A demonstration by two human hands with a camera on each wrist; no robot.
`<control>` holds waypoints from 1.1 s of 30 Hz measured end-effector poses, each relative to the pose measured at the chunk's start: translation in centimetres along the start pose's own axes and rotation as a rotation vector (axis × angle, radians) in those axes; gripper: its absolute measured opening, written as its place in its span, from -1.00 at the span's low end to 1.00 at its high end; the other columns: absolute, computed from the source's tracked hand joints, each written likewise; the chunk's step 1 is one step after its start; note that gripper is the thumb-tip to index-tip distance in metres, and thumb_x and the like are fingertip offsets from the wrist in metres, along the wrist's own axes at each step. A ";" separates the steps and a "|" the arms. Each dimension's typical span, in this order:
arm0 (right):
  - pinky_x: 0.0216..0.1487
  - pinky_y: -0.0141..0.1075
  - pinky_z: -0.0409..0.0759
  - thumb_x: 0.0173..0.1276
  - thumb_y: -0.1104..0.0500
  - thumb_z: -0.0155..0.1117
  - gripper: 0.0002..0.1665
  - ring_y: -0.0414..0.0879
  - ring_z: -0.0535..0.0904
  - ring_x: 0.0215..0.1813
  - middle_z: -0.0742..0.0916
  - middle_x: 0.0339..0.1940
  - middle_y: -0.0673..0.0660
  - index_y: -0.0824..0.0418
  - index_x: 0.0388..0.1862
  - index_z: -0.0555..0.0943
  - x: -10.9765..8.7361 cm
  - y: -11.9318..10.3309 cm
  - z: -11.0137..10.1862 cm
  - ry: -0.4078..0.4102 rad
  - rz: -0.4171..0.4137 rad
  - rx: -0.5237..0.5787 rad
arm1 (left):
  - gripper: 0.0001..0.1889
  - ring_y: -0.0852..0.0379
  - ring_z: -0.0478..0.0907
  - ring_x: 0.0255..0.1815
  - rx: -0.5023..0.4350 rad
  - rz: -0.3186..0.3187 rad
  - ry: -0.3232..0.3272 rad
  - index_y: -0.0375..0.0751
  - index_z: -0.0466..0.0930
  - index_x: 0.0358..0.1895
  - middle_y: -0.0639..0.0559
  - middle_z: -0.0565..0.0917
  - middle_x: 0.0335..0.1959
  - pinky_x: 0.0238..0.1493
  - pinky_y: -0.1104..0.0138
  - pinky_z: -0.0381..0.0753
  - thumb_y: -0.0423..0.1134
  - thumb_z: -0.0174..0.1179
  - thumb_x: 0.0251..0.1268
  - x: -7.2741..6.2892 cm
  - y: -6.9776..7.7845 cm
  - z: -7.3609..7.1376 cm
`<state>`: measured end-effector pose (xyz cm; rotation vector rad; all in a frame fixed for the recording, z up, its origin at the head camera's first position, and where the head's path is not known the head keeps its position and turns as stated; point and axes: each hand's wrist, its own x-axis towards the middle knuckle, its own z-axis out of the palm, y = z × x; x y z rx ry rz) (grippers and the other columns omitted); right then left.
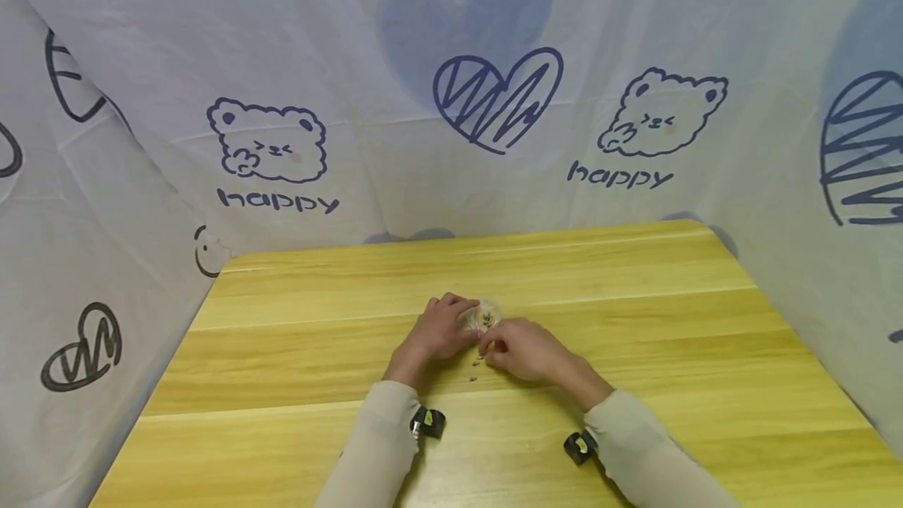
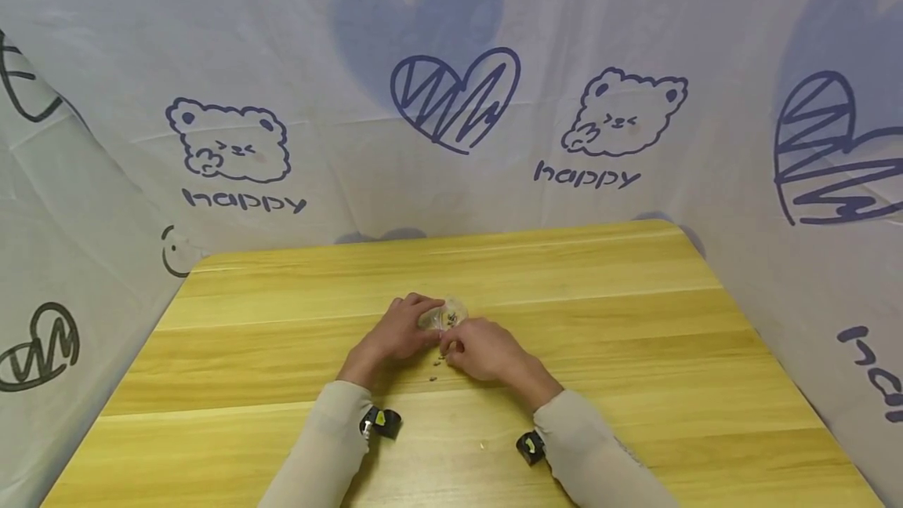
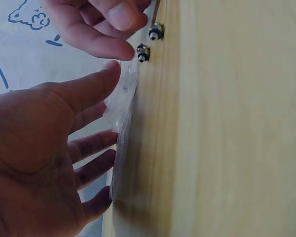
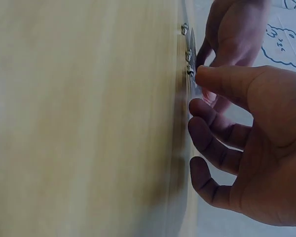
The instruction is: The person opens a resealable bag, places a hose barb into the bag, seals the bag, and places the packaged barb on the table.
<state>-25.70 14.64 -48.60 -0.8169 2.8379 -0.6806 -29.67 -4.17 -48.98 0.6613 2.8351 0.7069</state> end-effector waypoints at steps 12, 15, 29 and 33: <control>-0.19 -0.24 0.54 0.26 0.13 0.36 -0.92 -0.19 0.61 -0.27 0.77 -0.31 -0.12 -0.02 -0.31 0.76 0.5 -0.3 0.5 0.022 -0.045 -0.036 | -0.44 -0.11 0.34 0.19 -0.016 -0.011 -0.010 0.02 0.40 0.37 -0.08 0.43 0.29 0.18 -0.04 0.41 0.00 0.20 0.33 -0.1 0.0 0.1; -0.21 -0.26 0.54 0.25 0.12 0.37 -0.95 -0.21 0.61 -0.29 0.76 -0.35 -0.15 -0.02 -0.35 0.76 0.5 -0.2 0.6 0.032 -0.046 -0.042 | -0.44 -0.11 0.34 0.19 -0.015 -0.006 -0.006 0.01 0.41 0.37 -0.08 0.44 0.28 0.18 -0.03 0.41 0.01 0.20 0.32 -0.1 0.0 0.1; -0.22 -0.30 0.52 0.28 0.15 0.33 -0.93 -0.29 0.54 -0.34 0.69 -0.43 -0.18 -0.02 -0.34 0.72 0.3 0.5 -0.3 0.070 0.029 0.001 | -0.39 -0.12 0.34 0.20 -0.011 0.000 0.000 0.02 0.39 0.38 -0.08 0.43 0.30 0.21 -0.01 0.40 0.09 0.21 0.29 0.1 0.0 0.2; -0.24 -0.32 0.51 0.28 0.20 0.27 -0.87 -0.29 0.51 -0.37 0.67 -0.44 -0.16 -0.03 -0.33 0.72 0.4 1.2 -0.8 0.129 0.063 -0.003 | -0.38 -0.12 0.33 0.22 -0.026 -0.010 -0.012 0.01 0.39 0.38 -0.07 0.42 0.31 0.23 -0.01 0.39 0.10 0.22 0.28 0.1 0.0 0.3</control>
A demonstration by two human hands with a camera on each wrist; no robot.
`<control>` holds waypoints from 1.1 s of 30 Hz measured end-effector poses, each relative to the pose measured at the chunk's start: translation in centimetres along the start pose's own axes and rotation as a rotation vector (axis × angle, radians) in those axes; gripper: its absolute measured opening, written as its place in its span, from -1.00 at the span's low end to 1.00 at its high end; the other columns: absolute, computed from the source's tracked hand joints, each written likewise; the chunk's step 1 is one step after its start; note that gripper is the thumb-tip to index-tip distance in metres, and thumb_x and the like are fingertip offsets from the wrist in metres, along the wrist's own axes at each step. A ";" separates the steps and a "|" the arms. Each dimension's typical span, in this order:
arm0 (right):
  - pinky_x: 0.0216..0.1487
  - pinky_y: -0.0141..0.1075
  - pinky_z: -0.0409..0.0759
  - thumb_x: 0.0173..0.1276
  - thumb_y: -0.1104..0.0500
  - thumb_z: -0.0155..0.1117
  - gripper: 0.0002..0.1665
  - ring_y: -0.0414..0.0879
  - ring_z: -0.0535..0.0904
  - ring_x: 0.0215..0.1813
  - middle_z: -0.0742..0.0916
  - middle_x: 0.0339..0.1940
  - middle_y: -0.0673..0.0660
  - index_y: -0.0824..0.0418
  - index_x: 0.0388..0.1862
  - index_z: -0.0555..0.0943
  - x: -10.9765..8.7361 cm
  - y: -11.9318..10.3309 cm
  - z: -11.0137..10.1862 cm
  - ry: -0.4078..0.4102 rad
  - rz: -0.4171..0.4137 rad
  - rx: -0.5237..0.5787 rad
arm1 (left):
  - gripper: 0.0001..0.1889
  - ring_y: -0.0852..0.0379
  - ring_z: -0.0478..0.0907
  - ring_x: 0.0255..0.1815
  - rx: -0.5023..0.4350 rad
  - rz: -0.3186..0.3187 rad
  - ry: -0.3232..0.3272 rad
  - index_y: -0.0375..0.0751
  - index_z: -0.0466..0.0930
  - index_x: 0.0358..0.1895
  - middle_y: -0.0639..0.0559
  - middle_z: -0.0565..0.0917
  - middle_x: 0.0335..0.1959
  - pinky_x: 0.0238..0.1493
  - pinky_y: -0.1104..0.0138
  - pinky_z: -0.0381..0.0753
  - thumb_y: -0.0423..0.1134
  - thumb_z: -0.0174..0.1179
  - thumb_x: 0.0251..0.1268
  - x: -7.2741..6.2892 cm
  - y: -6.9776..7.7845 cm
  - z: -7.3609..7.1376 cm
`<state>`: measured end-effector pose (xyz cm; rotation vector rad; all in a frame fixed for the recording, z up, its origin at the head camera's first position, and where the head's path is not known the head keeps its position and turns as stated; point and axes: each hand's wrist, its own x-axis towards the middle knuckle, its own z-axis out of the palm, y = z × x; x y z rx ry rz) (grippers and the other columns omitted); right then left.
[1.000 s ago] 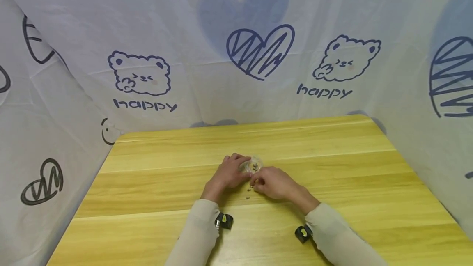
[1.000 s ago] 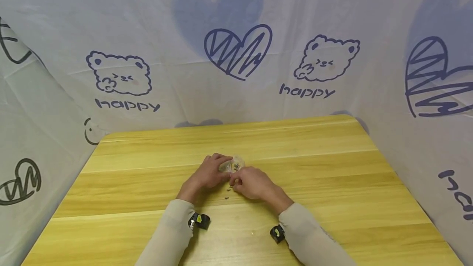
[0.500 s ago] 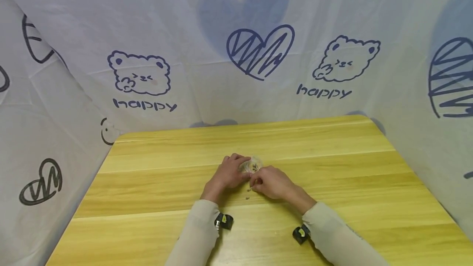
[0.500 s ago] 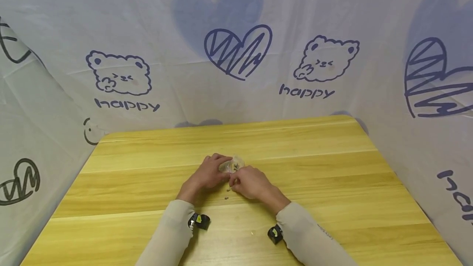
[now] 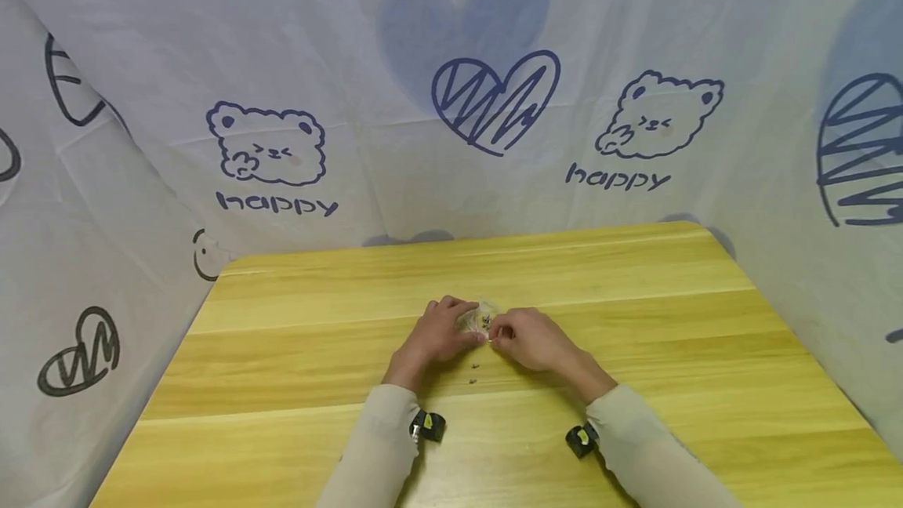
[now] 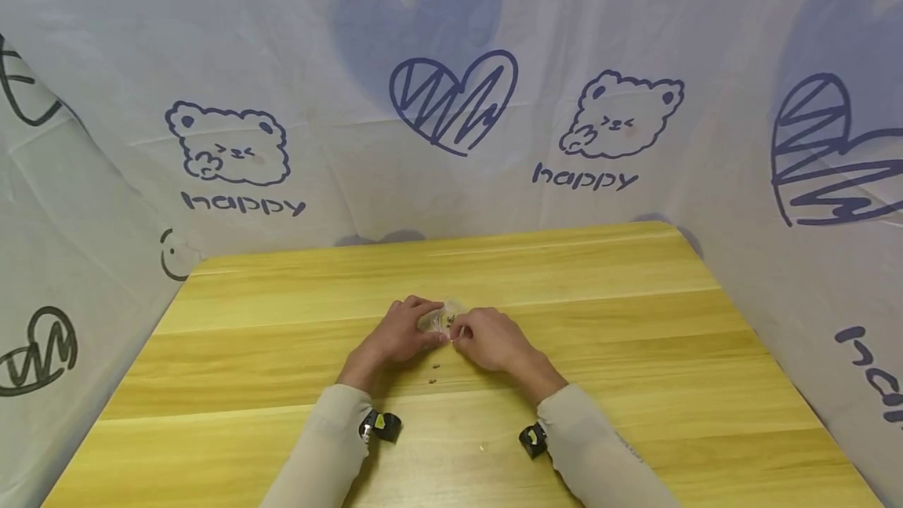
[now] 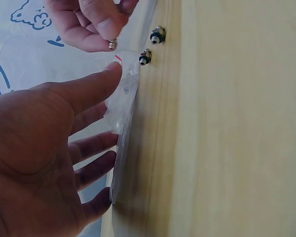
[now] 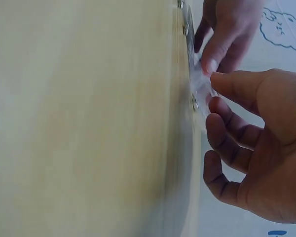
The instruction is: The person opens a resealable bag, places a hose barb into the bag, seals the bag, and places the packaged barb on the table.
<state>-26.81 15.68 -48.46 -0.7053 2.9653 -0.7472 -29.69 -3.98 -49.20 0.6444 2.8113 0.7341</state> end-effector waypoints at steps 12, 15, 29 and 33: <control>-0.24 -0.27 0.49 0.29 0.16 0.30 -0.92 -0.20 0.50 -0.32 0.63 -0.39 -0.05 -0.01 -0.30 0.71 1.1 1.0 -0.4 0.053 0.098 0.036 | -0.39 -0.11 0.36 0.17 0.010 -0.001 0.015 0.00 0.41 0.37 -0.09 0.46 0.28 0.20 0.02 0.41 0.08 0.23 0.28 -0.1 0.2 0.1; -0.22 -0.25 0.48 0.31 0.15 0.30 -0.93 -0.18 0.50 -0.30 0.62 -0.36 -0.04 -0.02 -0.30 0.70 1.4 1.0 -0.3 0.063 0.114 0.038 | -0.39 -0.11 0.36 0.16 0.009 -0.002 0.016 0.00 0.41 0.37 -0.09 0.46 0.27 0.19 0.01 0.42 0.08 0.23 0.28 -0.2 0.3 0.0; -0.17 -0.21 0.46 0.34 0.09 0.26 -0.93 -0.14 0.47 -0.24 0.58 -0.31 0.00 -0.07 -0.32 0.68 2.6 0.9 0.3 0.030 0.170 0.047 | -0.40 -0.12 0.37 0.15 0.014 0.004 0.015 -0.02 0.42 0.36 -0.09 0.47 0.26 0.17 0.00 0.43 0.09 0.22 0.28 -0.3 0.1 0.0; -0.20 -0.22 0.45 0.34 0.10 0.26 -0.92 -0.13 0.47 -0.26 0.59 -0.32 0.01 -0.05 -0.31 0.69 2.8 1.0 0.2 0.034 0.174 0.052 | -0.40 -0.11 0.36 0.16 0.010 0.001 0.016 0.00 0.42 0.36 -0.08 0.46 0.27 0.18 0.00 0.42 0.09 0.22 0.28 -0.2 0.2 0.0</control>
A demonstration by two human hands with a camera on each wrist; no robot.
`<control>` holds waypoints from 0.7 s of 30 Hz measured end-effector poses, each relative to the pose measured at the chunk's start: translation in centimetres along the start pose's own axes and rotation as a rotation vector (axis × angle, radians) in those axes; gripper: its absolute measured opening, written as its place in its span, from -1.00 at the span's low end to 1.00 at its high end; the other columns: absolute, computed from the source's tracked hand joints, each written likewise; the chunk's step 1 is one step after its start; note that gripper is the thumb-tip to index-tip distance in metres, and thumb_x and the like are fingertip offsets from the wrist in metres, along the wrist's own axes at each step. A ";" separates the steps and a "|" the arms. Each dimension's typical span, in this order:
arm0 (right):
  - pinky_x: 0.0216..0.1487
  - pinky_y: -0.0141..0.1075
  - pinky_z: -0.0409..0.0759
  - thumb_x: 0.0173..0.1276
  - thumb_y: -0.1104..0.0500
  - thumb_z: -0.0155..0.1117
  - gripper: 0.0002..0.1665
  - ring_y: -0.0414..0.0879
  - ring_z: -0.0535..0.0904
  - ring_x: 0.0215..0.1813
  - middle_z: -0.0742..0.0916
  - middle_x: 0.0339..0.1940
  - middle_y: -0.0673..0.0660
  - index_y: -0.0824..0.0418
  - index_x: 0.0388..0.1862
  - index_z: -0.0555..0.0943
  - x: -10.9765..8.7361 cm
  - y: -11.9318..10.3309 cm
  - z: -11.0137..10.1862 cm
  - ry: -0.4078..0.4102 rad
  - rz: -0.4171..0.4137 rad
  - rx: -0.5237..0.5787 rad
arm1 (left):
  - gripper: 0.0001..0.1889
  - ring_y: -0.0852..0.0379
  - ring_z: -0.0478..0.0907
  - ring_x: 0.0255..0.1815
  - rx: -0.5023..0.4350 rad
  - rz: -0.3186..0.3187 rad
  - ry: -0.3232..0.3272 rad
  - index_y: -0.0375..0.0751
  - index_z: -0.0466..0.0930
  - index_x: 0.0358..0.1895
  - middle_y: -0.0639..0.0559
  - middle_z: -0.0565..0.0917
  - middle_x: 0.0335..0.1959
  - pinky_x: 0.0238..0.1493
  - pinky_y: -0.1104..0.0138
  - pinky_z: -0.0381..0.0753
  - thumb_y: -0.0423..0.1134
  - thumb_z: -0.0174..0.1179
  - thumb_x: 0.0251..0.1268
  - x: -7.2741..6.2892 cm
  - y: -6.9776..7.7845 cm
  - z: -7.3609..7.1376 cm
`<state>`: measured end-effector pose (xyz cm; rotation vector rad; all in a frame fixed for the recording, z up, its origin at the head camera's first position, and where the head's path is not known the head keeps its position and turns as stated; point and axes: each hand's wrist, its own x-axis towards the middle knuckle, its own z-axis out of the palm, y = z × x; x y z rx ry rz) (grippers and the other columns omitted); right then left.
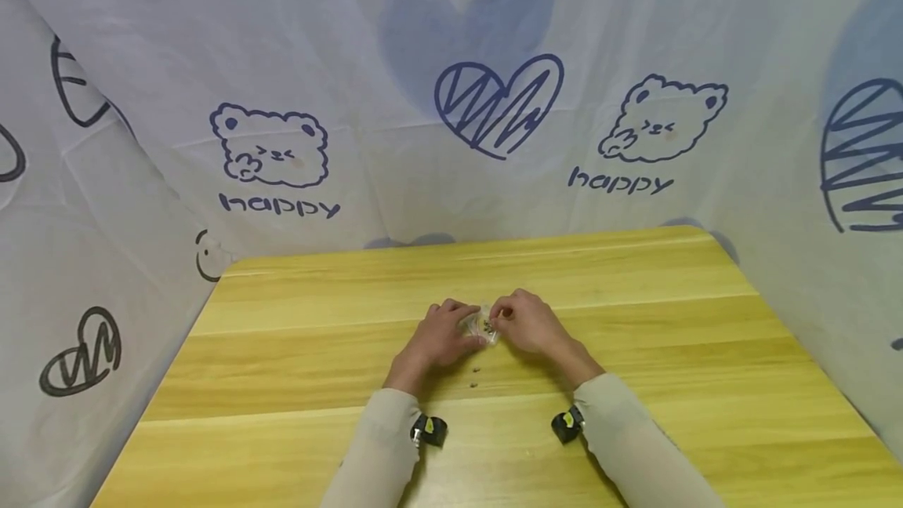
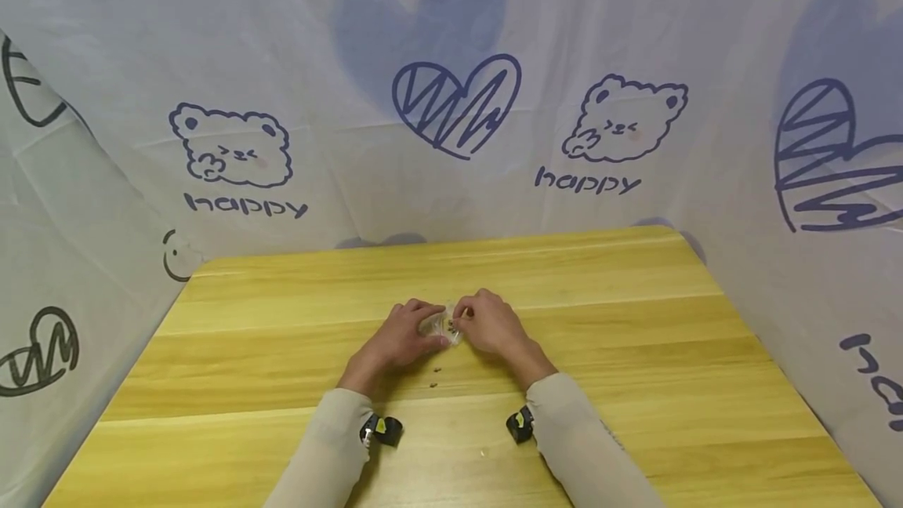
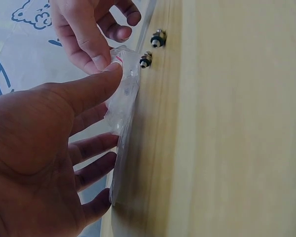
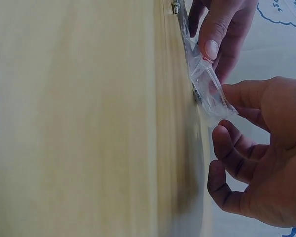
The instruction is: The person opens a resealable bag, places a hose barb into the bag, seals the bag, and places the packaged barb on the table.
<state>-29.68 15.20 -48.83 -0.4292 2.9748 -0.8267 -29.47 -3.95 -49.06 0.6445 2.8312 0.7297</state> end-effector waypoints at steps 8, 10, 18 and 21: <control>-0.22 -0.24 0.44 0.36 0.09 0.24 -0.90 -0.13 0.48 -0.24 0.59 -0.28 0.01 -0.03 -0.24 0.69 -0.7 -0.1 -0.4 0.004 0.019 0.039 | -0.40 -0.12 0.36 0.16 -0.003 -0.002 0.002 0.00 0.43 0.35 -0.08 0.46 0.26 0.18 -0.01 0.42 0.09 0.23 0.27 0.0 0.0 0.0; -0.23 -0.25 0.45 0.36 0.09 0.24 -0.90 -0.14 0.48 -0.25 0.59 -0.28 0.01 -0.03 -0.22 0.69 -1.1 -0.3 -0.5 0.005 0.022 0.045 | -0.40 -0.12 0.36 0.17 -0.006 -0.003 -0.001 0.01 0.42 0.36 -0.09 0.46 0.27 0.19 -0.01 0.41 0.09 0.23 0.28 -0.1 0.1 -0.1; -0.27 -0.27 0.46 0.34 0.10 0.27 -0.90 -0.20 0.49 -0.31 0.61 -0.34 -0.06 0.00 -0.20 0.69 -2.5 -0.7 -0.9 -0.008 -0.053 0.030 | -0.39 -0.13 0.35 0.19 -0.004 -0.002 0.004 0.00 0.41 0.37 -0.08 0.44 0.30 0.19 -0.03 0.41 0.09 0.23 0.27 0.1 0.0 -0.1; -0.25 -0.27 0.48 0.32 0.13 0.29 -0.91 -0.23 0.50 -0.32 0.62 -0.37 -0.09 0.00 -0.22 0.69 -2.9 -0.9 -0.8 -0.032 -0.106 0.014 | -0.39 -0.13 0.35 0.19 -0.005 0.000 0.000 0.00 0.41 0.37 -0.08 0.44 0.30 0.18 -0.03 0.42 0.09 0.23 0.27 0.1 -0.1 0.0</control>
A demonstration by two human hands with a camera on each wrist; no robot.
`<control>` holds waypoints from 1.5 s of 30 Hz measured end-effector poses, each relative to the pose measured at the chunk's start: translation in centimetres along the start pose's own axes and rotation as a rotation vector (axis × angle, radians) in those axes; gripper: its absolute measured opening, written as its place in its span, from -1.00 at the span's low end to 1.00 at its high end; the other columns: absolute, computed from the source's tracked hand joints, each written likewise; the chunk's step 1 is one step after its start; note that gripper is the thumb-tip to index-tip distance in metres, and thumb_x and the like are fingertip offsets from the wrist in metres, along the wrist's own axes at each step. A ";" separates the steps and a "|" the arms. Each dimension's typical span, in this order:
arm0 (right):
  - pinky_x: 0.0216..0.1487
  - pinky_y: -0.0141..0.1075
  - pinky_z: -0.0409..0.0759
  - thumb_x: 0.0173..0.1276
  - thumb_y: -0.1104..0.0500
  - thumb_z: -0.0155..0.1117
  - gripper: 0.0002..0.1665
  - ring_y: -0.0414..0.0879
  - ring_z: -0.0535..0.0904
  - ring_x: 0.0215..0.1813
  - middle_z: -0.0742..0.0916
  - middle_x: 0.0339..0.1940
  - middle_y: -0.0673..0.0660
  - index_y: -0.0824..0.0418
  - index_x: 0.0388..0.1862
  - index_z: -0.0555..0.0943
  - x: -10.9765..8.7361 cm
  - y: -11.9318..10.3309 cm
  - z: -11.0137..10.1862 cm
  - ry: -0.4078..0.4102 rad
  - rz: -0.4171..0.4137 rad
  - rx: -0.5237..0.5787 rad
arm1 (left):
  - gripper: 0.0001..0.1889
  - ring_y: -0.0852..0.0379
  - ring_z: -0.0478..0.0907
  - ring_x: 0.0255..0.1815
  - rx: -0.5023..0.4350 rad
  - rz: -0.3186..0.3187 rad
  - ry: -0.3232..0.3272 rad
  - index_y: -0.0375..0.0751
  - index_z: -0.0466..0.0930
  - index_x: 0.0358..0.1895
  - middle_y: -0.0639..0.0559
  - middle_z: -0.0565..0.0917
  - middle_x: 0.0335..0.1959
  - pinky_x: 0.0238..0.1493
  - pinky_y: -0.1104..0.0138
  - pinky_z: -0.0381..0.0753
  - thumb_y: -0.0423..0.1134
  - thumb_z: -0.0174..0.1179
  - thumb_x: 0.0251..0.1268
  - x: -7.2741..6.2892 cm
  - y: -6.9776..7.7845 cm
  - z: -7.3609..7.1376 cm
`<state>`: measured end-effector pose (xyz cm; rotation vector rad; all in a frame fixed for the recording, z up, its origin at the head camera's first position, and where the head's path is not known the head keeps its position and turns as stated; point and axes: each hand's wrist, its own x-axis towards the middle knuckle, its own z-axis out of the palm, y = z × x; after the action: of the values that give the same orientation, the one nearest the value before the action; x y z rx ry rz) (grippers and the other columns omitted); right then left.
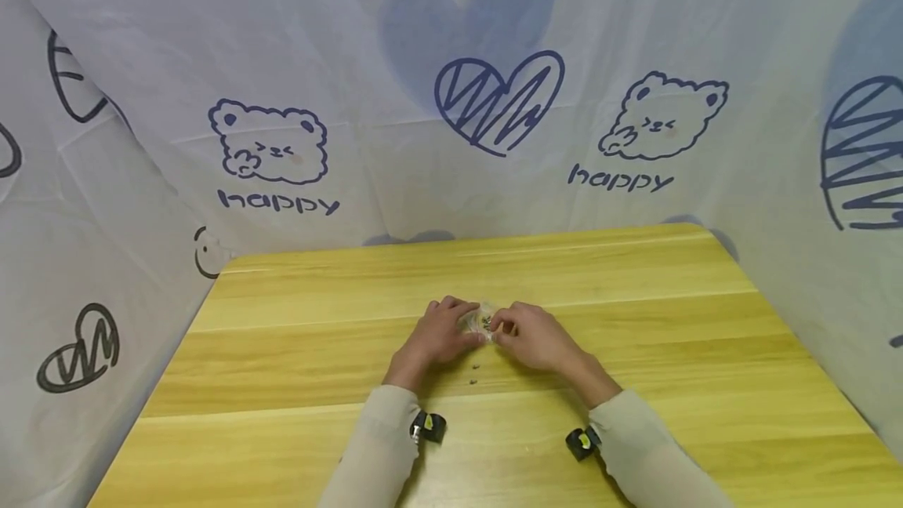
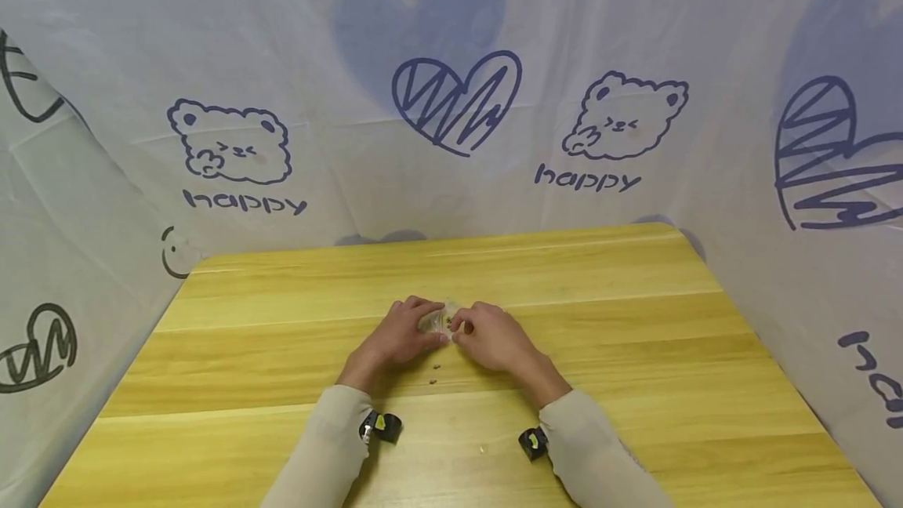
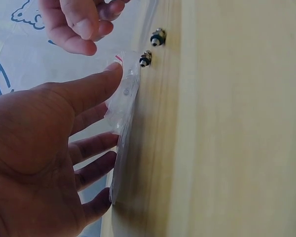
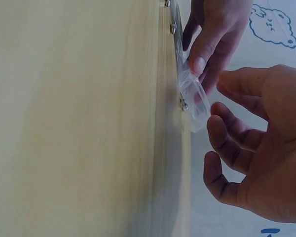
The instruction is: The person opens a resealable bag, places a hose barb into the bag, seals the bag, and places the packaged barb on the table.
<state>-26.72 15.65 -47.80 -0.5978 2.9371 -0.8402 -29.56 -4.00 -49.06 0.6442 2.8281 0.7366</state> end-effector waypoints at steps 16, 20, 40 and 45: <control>-0.18 -0.29 0.53 0.29 0.14 0.29 -0.85 -0.28 0.56 -0.29 0.72 -0.34 -0.14 0.04 -0.18 0.73 -0.9 -0.7 1.0 -0.082 -0.106 -0.013 | -0.39 -0.12 0.36 0.18 0.039 0.015 0.002 -0.01 0.41 0.37 -0.09 0.45 0.28 0.17 0.01 0.44 0.10 0.21 0.29 -0.2 0.1 -0.1; -0.15 -0.26 0.54 0.28 0.16 0.28 -0.84 -0.25 0.59 -0.26 0.75 -0.28 -0.12 0.03 -0.19 0.74 -0.9 -1.1 1.2 -0.113 -0.148 -0.033 | -0.42 -0.11 0.37 0.17 0.042 0.016 0.010 -0.01 0.42 0.36 -0.10 0.46 0.26 0.14 0.01 0.45 0.05 0.22 0.30 -0.2 0.0 -0.1; -0.18 -0.31 0.53 0.20 0.10 0.39 -0.95 -0.28 0.57 -0.34 0.74 -0.40 -0.18 -0.06 -0.39 0.76 -0.3 -1.6 2.4 -0.121 -0.252 -0.153 | -0.42 -0.13 0.35 0.20 0.035 0.016 0.005 0.00 0.42 0.36 -0.09 0.45 0.28 0.14 -0.02 0.44 0.04 0.22 0.30 -0.2 0.0 -0.2; -0.22 -0.33 0.52 0.21 0.12 0.38 -0.94 -0.29 0.56 -0.35 0.73 -0.41 -0.20 -0.07 -0.40 0.74 -0.6 -1.3 2.0 -0.119 -0.240 -0.127 | -0.42 -0.13 0.35 0.21 0.029 0.011 0.001 0.01 0.41 0.37 -0.09 0.44 0.29 0.17 -0.02 0.43 0.05 0.22 0.30 -0.2 0.0 0.0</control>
<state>-25.46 13.84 -48.93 -0.9884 2.8633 -0.6102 -29.40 -4.10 -49.05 0.6648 2.8430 0.6987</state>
